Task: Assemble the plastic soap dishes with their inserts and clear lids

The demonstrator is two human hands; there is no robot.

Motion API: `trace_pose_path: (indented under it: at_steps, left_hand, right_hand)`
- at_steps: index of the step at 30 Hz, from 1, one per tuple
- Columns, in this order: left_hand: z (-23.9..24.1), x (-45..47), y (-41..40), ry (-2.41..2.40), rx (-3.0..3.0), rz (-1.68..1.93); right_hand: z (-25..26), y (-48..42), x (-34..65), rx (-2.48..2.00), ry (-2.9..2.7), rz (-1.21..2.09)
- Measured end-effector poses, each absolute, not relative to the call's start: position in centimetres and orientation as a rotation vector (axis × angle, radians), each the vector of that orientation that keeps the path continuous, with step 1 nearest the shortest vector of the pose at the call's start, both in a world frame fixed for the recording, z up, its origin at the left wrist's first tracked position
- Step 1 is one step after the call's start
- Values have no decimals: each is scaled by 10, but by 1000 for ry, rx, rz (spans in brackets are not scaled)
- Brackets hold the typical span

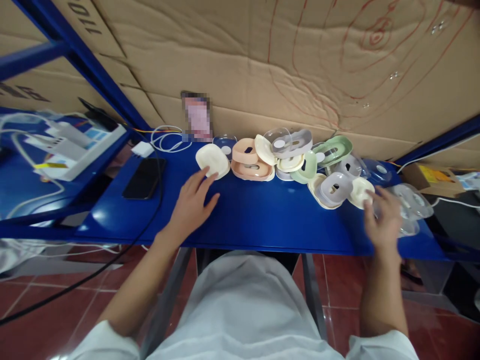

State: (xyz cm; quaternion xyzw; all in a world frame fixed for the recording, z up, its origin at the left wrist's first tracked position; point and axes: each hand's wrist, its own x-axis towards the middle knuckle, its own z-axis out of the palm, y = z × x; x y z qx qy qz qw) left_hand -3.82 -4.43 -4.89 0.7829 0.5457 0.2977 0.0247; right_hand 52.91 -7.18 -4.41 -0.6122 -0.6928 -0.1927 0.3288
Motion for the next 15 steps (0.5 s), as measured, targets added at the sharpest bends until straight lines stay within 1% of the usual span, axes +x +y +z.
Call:
trace_pose_path:
  at_steps: [2, 4, 7, 10, 15]
  left_hand:
    - [-50, -45, -22, 1805, 2459, 765]
    - [-53, -44, -14, 1822, 2502, 646]
    - [-58, -32, -34, 1747, 2549, 591]
    - [-58, -13, -75, 1601, 2590, 584]
    - [-55, 9, -125, 1065, 2674, 688]
  right_hand:
    - [-49, -77, 454, -1489, -1986, -333]
    - [-55, -84, 392, -1388, -2110, -225]
    - [-60, -94, 339, -1250, -2204, -116]
    - [-61, -97, 336, -1335, -2136, -131]
    - [-66, -83, 378, -1786, -1810, -375]
